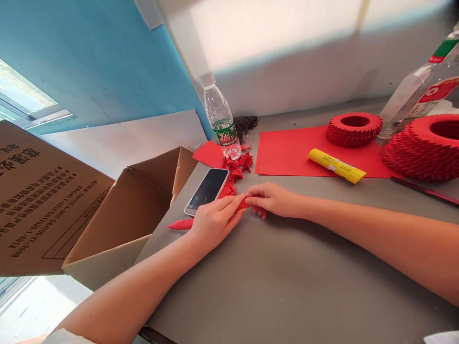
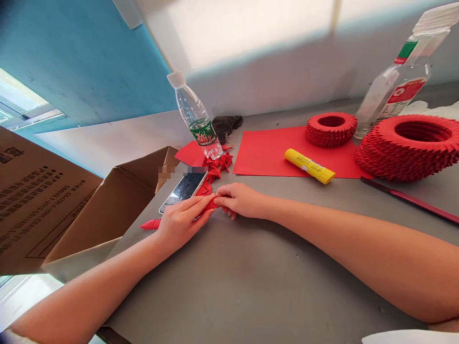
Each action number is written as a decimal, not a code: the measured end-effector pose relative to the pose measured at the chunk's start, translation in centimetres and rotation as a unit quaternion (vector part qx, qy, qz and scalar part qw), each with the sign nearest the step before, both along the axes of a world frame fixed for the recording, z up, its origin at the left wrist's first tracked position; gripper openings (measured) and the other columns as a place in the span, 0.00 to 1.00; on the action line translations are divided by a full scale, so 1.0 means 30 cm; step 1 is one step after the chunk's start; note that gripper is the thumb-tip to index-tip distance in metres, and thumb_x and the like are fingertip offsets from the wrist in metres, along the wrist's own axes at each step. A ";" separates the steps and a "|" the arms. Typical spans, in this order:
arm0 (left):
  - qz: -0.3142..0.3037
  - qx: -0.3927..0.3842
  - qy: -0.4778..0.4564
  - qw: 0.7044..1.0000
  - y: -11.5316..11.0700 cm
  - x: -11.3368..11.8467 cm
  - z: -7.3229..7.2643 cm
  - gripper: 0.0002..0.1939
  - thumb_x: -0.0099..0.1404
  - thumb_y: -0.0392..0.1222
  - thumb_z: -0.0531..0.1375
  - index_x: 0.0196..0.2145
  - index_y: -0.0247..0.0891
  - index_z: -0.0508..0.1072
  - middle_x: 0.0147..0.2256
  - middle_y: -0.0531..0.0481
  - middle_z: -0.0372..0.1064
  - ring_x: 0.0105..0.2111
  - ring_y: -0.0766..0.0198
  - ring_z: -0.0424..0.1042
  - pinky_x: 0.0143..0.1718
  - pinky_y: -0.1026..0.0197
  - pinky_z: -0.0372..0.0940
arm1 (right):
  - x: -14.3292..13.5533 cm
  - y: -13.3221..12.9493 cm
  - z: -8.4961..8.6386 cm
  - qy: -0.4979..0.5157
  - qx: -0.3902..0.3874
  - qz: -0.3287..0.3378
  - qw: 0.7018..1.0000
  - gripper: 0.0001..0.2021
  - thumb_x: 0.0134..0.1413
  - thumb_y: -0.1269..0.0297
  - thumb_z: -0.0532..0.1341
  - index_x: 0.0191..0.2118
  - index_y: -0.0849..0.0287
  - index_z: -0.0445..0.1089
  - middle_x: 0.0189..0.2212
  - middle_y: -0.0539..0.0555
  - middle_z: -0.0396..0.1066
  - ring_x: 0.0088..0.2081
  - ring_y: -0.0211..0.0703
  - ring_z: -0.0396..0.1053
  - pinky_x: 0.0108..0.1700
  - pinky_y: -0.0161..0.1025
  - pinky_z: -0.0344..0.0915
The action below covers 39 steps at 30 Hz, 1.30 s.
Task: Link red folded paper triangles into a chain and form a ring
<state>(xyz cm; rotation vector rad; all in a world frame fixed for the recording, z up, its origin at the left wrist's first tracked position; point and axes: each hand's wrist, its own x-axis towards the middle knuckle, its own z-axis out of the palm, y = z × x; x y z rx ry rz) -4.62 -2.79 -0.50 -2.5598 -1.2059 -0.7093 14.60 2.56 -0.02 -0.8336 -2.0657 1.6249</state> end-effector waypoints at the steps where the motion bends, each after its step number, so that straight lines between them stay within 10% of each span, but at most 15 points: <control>1: -0.001 -0.003 0.000 1.000 0.000 0.001 0.001 0.15 0.62 0.39 0.54 0.47 0.37 0.67 0.36 0.49 0.72 0.34 0.67 0.71 0.38 0.67 0.67 | 0.000 0.001 0.002 0.001 0.000 0.001 1.000 0.11 0.54 0.57 0.53 0.28 0.60 0.62 0.21 0.47 0.62 0.21 0.32 0.61 0.26 0.32 0.61; 31: 0.011 -0.003 0.012 1.000 -0.005 0.000 -0.001 0.15 0.63 0.39 0.53 0.48 0.37 0.65 0.37 0.50 0.71 0.32 0.69 0.70 0.33 0.69 0.63 | -0.021 -0.004 -0.034 0.014 0.009 -0.039 0.999 0.13 0.52 0.57 0.53 0.24 0.60 0.62 0.18 0.47 0.63 0.19 0.31 0.59 0.22 0.30 0.59; 39: 0.171 -0.049 0.166 0.970 0.008 -0.004 0.036 0.10 0.65 0.43 0.48 0.35 0.39 0.67 0.33 0.53 0.71 0.23 0.68 0.67 0.18 0.64 0.49 | -0.013 0.011 -0.043 0.031 0.010 -0.132 0.991 0.18 0.55 0.51 0.49 0.29 0.60 0.64 0.19 0.48 0.62 0.19 0.31 0.59 0.19 0.29 0.57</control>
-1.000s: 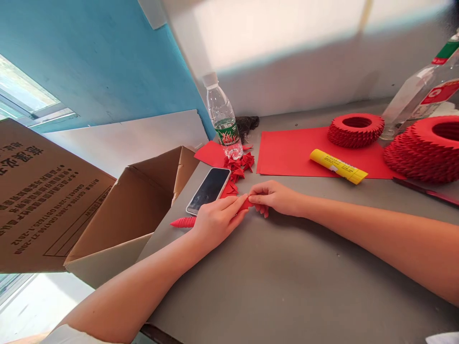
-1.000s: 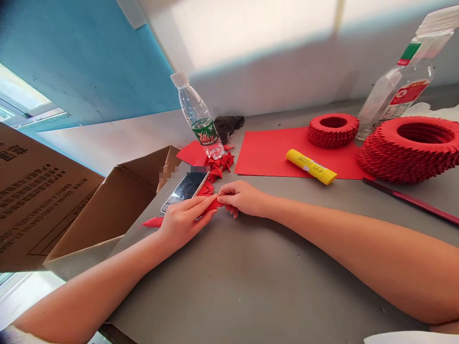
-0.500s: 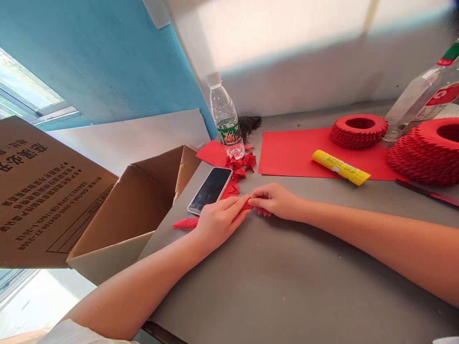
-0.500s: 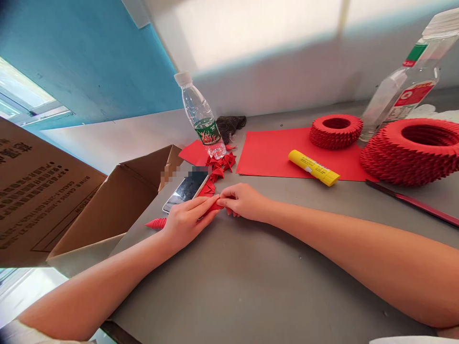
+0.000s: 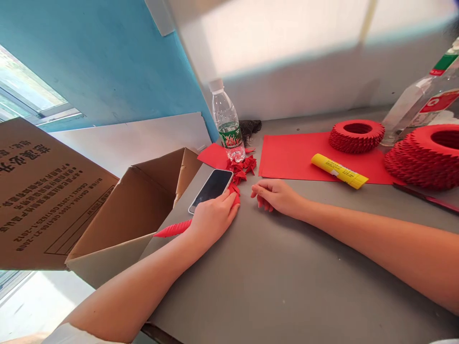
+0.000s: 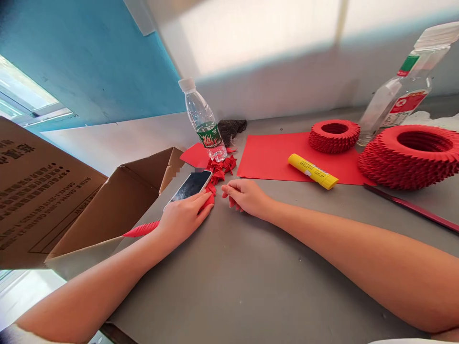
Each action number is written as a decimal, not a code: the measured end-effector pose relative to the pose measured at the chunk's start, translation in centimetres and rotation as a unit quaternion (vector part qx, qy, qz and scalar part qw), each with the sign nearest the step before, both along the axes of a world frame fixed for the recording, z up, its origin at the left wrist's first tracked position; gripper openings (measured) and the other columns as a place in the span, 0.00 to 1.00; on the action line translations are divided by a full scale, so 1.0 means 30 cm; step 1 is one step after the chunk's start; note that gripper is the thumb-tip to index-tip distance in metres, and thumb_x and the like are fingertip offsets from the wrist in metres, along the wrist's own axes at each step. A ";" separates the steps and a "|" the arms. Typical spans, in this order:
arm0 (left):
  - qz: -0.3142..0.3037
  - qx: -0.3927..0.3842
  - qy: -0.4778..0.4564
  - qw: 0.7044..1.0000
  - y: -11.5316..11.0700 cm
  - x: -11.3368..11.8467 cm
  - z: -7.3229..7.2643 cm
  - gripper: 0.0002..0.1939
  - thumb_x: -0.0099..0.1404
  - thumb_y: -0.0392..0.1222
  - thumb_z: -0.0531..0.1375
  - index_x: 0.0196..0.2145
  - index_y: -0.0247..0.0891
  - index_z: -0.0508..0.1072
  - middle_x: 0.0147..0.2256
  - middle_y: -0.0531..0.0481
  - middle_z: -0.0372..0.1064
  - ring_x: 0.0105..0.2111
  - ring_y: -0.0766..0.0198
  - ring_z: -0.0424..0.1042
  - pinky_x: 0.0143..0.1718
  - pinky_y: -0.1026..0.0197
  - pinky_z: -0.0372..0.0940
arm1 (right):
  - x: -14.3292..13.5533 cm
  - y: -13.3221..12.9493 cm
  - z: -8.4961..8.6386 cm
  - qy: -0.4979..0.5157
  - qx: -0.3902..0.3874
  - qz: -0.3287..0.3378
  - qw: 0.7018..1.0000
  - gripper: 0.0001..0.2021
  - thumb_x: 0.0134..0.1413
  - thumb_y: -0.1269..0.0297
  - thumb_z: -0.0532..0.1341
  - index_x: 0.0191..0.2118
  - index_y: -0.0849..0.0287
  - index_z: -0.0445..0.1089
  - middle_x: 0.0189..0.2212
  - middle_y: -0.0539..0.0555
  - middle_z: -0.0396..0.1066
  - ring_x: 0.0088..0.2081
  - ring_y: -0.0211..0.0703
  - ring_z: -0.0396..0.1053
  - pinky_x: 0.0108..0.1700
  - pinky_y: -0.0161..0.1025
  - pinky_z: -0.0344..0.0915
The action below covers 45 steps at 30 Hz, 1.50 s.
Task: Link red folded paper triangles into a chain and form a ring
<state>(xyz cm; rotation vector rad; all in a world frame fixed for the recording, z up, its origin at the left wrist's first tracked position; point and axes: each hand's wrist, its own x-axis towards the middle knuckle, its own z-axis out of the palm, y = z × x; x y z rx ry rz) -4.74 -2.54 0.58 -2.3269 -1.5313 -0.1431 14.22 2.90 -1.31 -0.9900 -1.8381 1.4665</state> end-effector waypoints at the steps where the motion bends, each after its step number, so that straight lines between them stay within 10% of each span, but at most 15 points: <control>1: -0.001 -0.013 0.013 1.000 0.001 0.001 0.000 0.11 0.65 0.43 0.47 0.34 0.38 0.67 0.31 0.54 0.70 0.22 0.68 0.67 0.17 0.64 0.47 | 0.001 0.001 -0.003 -0.007 0.011 0.007 1.000 0.17 0.55 0.51 0.48 0.29 0.60 0.64 0.19 0.48 0.63 0.19 0.32 0.59 0.19 0.30 0.57; 14: -0.076 -0.107 -0.050 0.990 -0.036 0.031 -0.007 0.15 0.67 0.45 0.45 0.46 0.41 0.65 0.48 0.51 0.66 0.37 0.64 0.71 0.32 0.65 0.63 | -0.011 0.023 -0.043 -0.133 0.378 0.036 0.916 0.11 0.54 0.65 0.55 0.41 0.59 0.71 0.35 0.57 0.71 0.39 0.44 0.63 0.43 0.42 0.60; 21: -0.063 -0.089 -0.081 0.991 -0.038 0.025 -0.002 0.15 0.66 0.44 0.47 0.47 0.42 0.65 0.45 0.52 0.68 0.36 0.65 0.71 0.30 0.65 0.61 | -0.001 0.021 -0.034 -0.122 0.312 -0.007 0.942 0.04 0.49 0.70 0.58 0.30 0.60 0.70 0.27 0.52 0.70 0.31 0.39 0.64 0.34 0.36 0.60; 28: -0.080 0.022 -0.146 0.986 -0.033 0.010 -0.004 0.14 0.64 0.43 0.51 0.46 0.39 0.67 0.29 0.54 0.71 0.25 0.71 0.68 0.24 0.68 0.56 | 0.005 -0.002 -0.003 -0.002 0.207 -0.082 0.975 0.12 0.48 0.70 0.58 0.41 0.55 0.61 0.27 0.46 0.69 0.31 0.35 0.67 0.37 0.34 0.62; 45: -0.096 0.069 -0.167 0.979 -0.030 0.007 0.000 0.16 0.62 0.39 0.53 0.49 0.39 0.65 0.27 0.55 0.69 0.22 0.72 0.66 0.23 0.68 0.54 | 0.010 -0.022 0.014 -0.008 0.253 -0.074 0.965 0.07 0.50 0.63 0.58 0.33 0.57 0.73 0.27 0.51 0.67 0.27 0.35 0.62 0.32 0.35 0.61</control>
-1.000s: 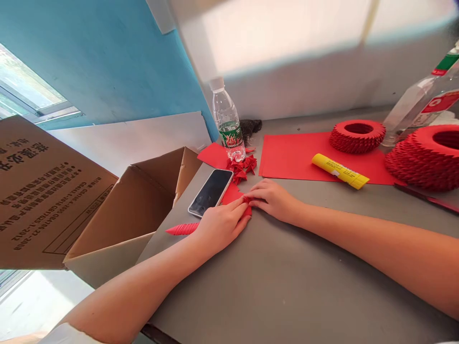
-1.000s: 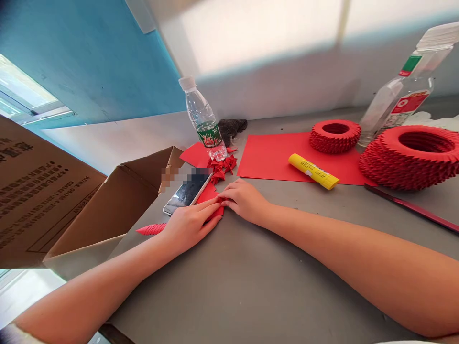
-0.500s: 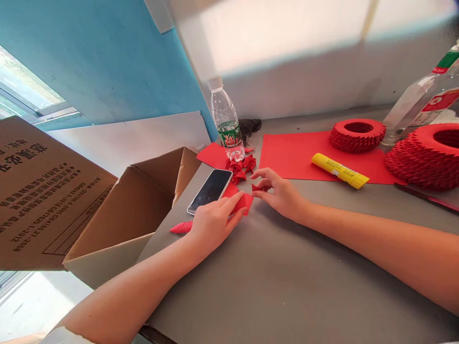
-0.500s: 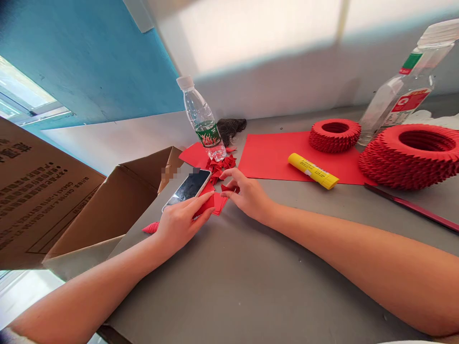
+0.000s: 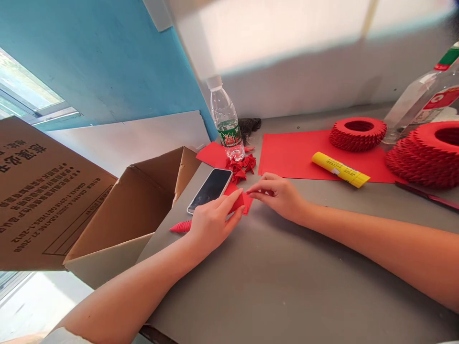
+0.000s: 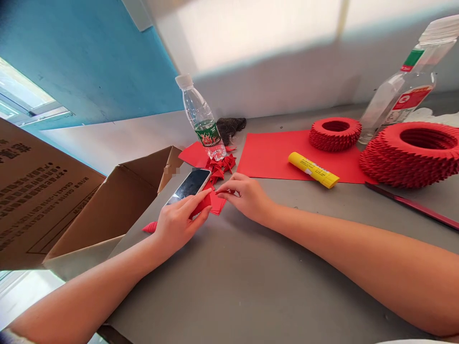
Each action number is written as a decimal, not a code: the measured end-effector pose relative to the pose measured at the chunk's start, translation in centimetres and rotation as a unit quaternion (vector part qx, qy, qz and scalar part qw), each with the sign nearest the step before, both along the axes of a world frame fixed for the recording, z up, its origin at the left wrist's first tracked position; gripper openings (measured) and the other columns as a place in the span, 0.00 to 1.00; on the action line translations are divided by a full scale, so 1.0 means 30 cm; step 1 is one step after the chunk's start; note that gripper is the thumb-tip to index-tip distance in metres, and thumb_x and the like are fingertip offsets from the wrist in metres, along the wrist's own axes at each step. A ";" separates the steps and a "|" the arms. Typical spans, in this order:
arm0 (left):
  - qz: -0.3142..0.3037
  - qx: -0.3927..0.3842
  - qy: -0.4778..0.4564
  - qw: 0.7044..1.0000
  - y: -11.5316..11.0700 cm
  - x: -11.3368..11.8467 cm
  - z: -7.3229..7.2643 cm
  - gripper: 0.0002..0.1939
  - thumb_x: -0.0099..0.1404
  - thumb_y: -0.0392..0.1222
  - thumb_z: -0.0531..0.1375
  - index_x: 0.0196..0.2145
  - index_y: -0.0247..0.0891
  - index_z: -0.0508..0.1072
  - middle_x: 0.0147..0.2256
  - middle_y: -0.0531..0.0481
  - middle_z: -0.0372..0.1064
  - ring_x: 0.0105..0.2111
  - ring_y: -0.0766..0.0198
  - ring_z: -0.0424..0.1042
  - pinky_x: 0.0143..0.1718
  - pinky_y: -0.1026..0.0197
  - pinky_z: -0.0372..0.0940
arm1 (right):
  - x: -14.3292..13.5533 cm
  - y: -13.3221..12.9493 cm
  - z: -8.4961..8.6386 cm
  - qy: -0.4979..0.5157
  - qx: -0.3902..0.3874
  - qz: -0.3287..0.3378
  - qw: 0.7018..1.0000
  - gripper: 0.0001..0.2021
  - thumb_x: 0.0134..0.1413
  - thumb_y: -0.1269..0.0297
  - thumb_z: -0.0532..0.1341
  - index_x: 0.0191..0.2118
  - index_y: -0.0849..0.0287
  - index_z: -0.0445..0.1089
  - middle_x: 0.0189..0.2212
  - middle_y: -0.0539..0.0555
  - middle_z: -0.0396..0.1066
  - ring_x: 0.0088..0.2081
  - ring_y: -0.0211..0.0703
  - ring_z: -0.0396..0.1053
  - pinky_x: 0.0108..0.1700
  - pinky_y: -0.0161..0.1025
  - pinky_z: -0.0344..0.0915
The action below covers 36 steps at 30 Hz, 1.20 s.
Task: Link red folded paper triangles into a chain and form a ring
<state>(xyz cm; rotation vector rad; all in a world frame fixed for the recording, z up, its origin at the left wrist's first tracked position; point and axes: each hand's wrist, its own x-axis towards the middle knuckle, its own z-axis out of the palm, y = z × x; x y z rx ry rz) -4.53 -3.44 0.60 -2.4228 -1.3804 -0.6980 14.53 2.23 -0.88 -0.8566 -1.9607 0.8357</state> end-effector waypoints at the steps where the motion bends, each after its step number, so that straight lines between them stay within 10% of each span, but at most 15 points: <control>1: -0.002 -0.001 -0.003 1.000 0.000 0.001 0.000 0.16 0.62 0.39 0.54 0.48 0.39 0.66 0.27 0.55 0.70 0.23 0.72 0.66 0.23 0.69 0.55 | 0.001 0.002 0.002 0.015 -0.035 0.004 0.999 0.08 0.50 0.61 0.58 0.32 0.57 0.72 0.27 0.51 0.66 0.26 0.34 0.61 0.31 0.35 0.62; 10: -0.011 0.006 -0.019 1.000 0.002 0.007 0.002 0.13 0.61 0.38 0.55 0.44 0.39 0.67 0.32 0.54 0.72 0.26 0.72 0.69 0.26 0.70 0.59 | 0.005 0.005 0.024 0.174 -0.334 0.153 0.914 0.11 0.47 0.59 0.61 0.33 0.60 0.62 0.28 0.52 0.72 0.34 0.41 0.71 0.32 0.37 0.68; 36: -0.029 0.052 0.020 0.998 0.008 0.002 -0.018 0.13 0.61 0.38 0.54 0.45 0.39 0.67 0.32 0.53 0.73 0.26 0.71 0.71 0.27 0.69 0.61 | -0.004 -0.014 0.016 0.084 -0.310 0.175 0.931 0.12 0.48 0.55 0.59 0.27 0.61 0.64 0.22 0.50 0.69 0.24 0.34 0.66 0.29 0.34 0.65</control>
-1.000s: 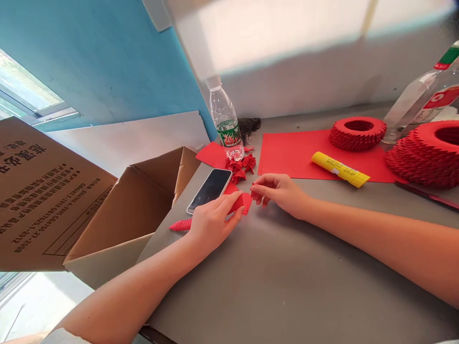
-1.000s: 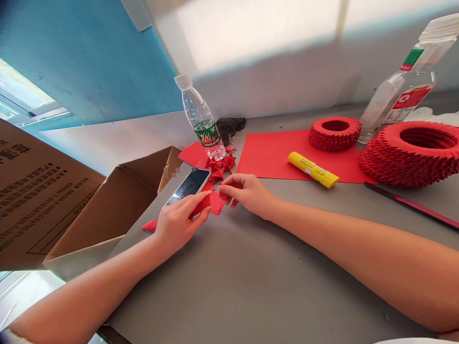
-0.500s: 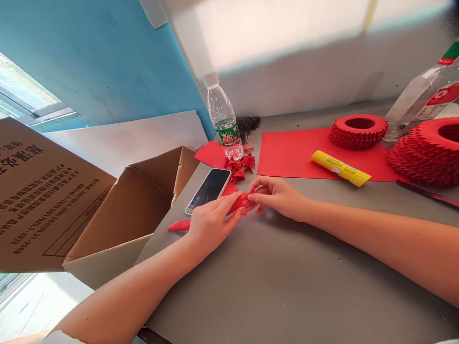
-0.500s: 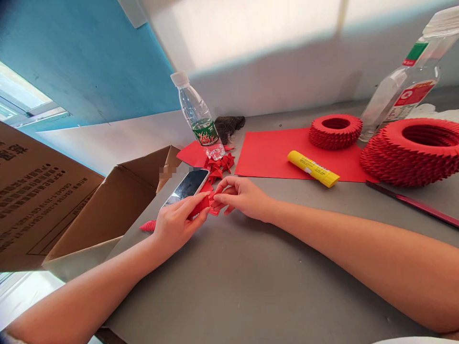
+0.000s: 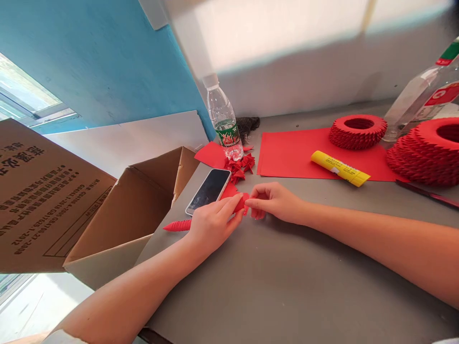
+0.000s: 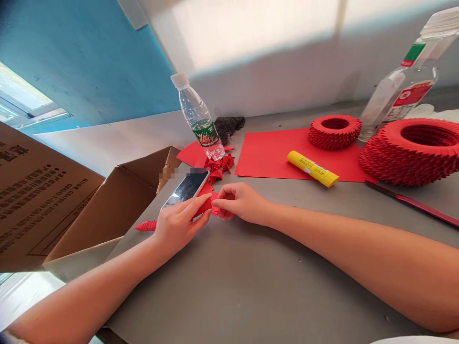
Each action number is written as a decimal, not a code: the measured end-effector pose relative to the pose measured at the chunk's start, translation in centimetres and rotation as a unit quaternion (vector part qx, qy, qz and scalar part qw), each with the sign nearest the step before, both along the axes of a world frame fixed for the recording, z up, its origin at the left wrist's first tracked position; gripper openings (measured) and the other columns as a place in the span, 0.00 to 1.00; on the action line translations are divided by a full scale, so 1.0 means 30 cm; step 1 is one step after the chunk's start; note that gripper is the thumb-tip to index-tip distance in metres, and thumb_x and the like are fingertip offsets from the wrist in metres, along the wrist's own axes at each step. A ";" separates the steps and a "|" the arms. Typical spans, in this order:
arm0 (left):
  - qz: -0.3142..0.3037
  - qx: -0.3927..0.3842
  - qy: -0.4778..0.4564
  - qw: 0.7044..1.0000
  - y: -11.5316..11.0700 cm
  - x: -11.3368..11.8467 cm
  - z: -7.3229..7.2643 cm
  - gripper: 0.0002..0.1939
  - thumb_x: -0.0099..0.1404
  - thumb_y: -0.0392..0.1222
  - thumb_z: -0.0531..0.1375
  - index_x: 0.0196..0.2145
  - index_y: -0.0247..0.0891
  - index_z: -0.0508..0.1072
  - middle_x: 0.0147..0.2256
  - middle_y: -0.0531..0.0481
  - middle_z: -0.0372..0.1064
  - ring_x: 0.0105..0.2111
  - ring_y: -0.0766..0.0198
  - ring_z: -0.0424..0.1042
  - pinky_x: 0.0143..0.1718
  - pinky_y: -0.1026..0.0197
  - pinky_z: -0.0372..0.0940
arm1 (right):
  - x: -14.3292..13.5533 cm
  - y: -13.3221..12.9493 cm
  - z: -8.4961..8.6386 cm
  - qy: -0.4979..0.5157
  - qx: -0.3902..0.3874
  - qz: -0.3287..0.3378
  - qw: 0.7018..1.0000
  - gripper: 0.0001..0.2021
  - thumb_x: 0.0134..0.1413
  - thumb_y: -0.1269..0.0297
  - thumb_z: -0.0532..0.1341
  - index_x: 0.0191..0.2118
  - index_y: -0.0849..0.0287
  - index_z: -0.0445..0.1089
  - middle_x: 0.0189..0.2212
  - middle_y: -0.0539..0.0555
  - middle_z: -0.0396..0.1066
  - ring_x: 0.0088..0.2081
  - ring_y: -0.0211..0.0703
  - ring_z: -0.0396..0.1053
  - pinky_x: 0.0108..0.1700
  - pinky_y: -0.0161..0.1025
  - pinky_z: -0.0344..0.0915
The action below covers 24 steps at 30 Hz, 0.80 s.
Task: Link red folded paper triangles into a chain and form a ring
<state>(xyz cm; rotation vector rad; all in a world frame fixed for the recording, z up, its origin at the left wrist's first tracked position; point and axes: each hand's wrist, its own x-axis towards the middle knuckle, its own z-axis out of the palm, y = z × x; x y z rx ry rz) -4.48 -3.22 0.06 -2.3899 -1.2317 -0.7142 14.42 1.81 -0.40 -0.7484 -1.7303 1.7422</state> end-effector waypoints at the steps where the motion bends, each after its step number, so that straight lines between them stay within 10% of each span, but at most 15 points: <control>1: -0.010 -0.003 0.014 1.000 0.000 -0.001 0.000 0.13 0.61 0.38 0.54 0.45 0.39 0.67 0.32 0.53 0.73 0.26 0.71 0.71 0.27 0.69 0.61 | 0.000 0.001 -0.001 -0.009 0.005 0.004 1.000 0.12 0.48 0.56 0.59 0.27 0.61 0.64 0.21 0.49 0.68 0.23 0.33 0.65 0.28 0.34 0.65; 24: -0.052 -0.046 0.058 0.996 0.002 0.002 0.008 0.13 0.63 0.39 0.52 0.45 0.35 0.67 0.32 0.51 0.73 0.27 0.70 0.71 0.25 0.69 0.61 | 0.019 0.026 0.008 -0.155 0.125 0.003 0.980 0.10 0.49 0.60 0.55 0.26 0.61 0.65 0.21 0.48 0.67 0.23 0.34 0.61 0.26 0.33 0.56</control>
